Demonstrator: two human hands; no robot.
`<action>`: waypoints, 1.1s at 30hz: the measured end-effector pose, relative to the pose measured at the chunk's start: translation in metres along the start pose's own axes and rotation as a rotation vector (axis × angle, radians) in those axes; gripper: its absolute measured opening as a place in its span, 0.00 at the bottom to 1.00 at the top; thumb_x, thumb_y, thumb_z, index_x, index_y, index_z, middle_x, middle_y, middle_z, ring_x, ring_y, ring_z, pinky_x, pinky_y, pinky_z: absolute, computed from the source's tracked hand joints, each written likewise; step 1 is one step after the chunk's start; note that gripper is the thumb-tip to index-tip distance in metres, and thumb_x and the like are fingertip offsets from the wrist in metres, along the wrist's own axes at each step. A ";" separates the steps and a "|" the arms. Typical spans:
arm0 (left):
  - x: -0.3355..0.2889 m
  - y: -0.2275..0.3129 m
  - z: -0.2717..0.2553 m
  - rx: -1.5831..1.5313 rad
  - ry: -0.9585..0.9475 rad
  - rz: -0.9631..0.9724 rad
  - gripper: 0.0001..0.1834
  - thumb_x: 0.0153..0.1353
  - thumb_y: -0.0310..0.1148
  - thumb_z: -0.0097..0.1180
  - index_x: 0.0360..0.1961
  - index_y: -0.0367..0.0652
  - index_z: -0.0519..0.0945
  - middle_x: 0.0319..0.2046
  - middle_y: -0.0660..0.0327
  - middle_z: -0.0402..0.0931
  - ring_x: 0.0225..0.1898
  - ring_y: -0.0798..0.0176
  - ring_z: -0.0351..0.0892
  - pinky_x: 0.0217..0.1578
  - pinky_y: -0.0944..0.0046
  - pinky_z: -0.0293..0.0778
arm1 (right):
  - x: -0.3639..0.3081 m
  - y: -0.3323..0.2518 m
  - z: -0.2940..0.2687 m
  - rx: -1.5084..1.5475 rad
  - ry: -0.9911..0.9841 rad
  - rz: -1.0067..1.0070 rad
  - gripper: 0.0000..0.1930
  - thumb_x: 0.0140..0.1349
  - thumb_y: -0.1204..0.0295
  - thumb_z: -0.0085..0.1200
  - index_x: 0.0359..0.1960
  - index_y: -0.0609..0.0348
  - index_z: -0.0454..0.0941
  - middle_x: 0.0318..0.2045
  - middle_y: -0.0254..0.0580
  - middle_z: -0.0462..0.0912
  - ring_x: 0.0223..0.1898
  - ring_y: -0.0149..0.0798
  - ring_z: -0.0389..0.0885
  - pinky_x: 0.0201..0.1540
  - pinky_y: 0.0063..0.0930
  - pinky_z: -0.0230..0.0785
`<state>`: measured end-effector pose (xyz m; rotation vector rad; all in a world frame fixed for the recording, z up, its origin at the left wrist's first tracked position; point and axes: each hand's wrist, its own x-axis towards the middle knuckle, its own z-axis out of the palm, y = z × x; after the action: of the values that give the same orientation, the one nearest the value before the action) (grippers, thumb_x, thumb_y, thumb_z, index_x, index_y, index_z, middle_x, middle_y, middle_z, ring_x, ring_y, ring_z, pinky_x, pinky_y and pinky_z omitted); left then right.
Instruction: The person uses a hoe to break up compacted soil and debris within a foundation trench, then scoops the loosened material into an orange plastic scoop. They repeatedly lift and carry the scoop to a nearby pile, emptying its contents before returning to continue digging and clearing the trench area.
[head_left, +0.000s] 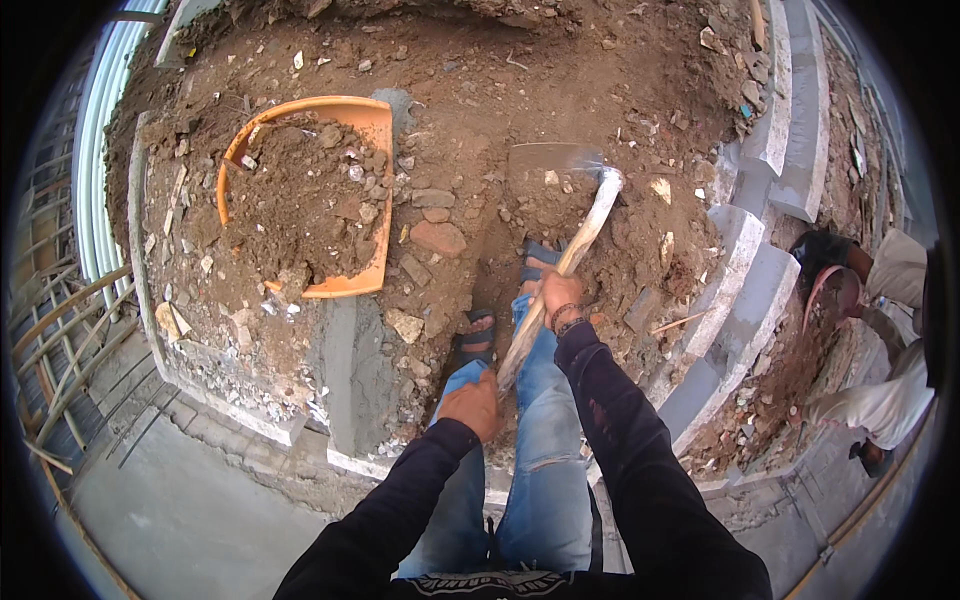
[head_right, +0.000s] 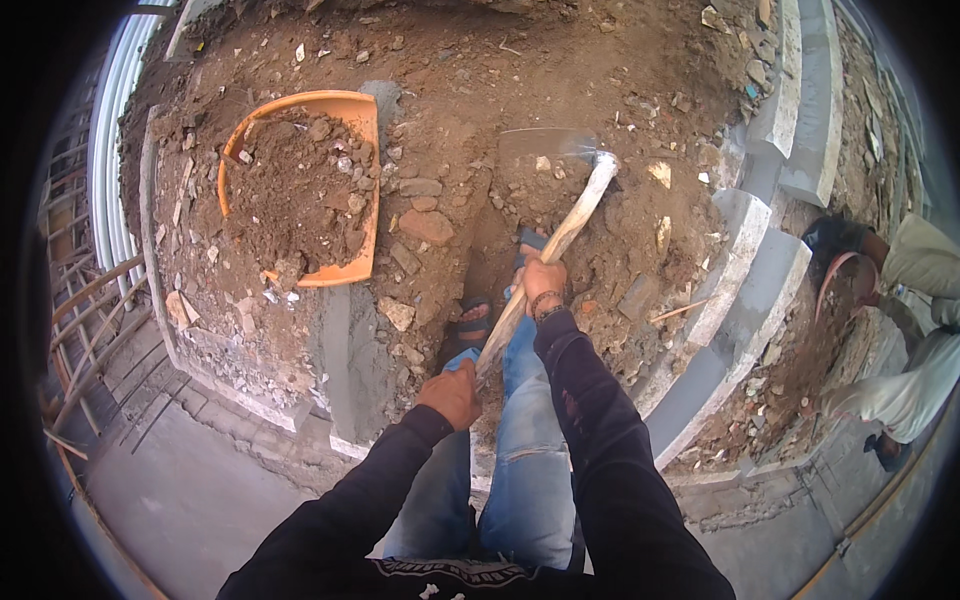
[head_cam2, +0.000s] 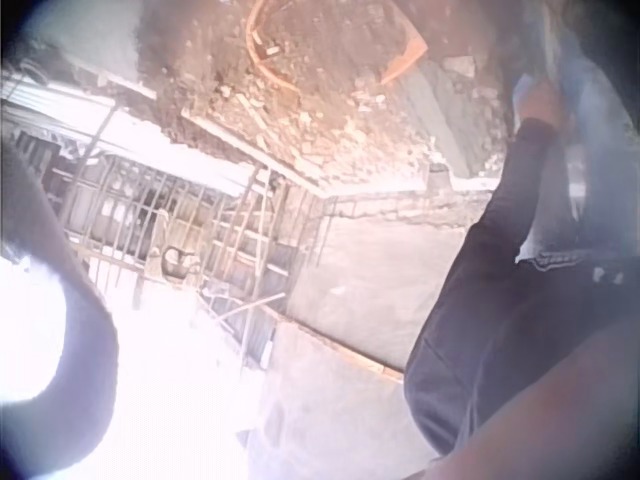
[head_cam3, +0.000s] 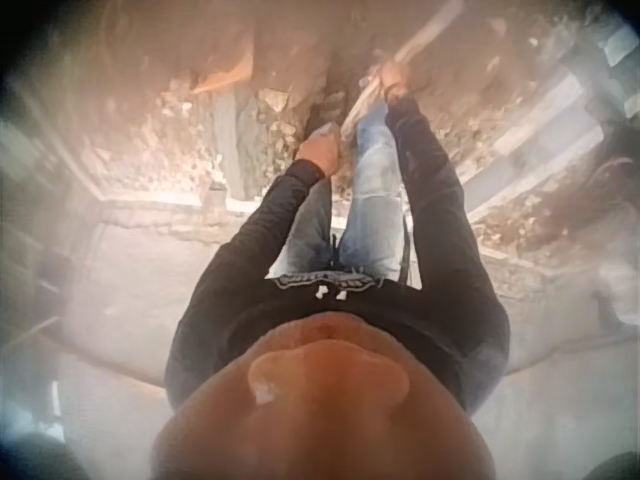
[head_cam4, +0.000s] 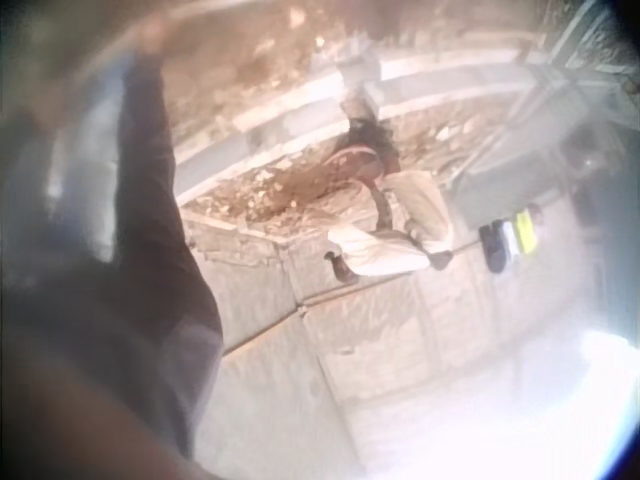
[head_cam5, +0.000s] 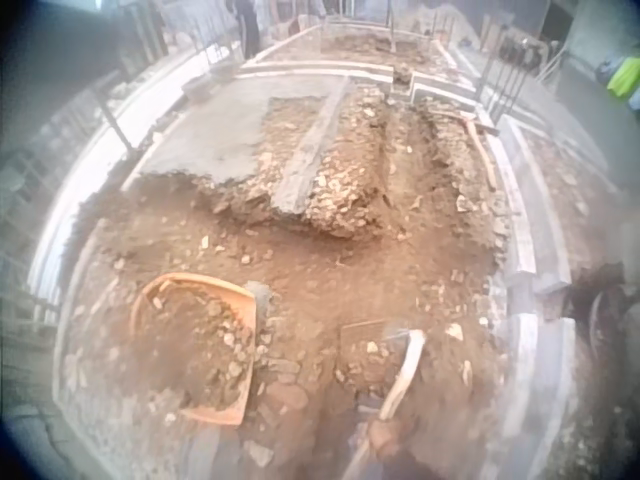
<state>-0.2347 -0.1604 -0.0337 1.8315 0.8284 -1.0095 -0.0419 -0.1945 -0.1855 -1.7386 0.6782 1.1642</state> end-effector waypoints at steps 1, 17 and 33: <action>-0.002 -0.004 0.006 -0.011 -0.008 0.001 0.20 0.52 0.33 0.57 0.43 0.35 0.67 0.32 0.39 0.79 0.38 0.39 0.81 0.43 0.46 0.76 | -0.007 0.007 0.000 -0.007 -0.006 -0.006 0.11 0.55 0.71 0.52 0.24 0.69 0.70 0.16 0.46 0.72 0.12 0.42 0.72 0.14 0.36 0.68; 0.129 0.055 0.023 -0.601 0.312 0.254 0.23 0.50 0.36 0.58 0.44 0.31 0.74 0.37 0.38 0.77 0.43 0.38 0.77 0.45 0.50 0.71 | 0.051 -0.125 -0.009 -0.292 -0.022 -0.540 0.24 0.50 0.72 0.58 0.43 0.74 0.61 0.29 0.54 0.78 0.24 0.45 0.80 0.25 0.35 0.74; -0.037 0.002 0.144 -0.826 0.109 0.130 0.23 0.52 0.34 0.58 0.49 0.35 0.73 0.37 0.44 0.79 0.42 0.45 0.80 0.45 0.56 0.73 | -0.017 0.093 -0.054 -0.600 0.103 -0.536 0.20 0.52 0.75 0.56 0.45 0.68 0.63 0.30 0.52 0.76 0.22 0.41 0.79 0.22 0.34 0.71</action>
<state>-0.2938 -0.2963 -0.0433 1.2040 0.9858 -0.3797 -0.1022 -0.2839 -0.1978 -2.2990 -0.1205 0.9462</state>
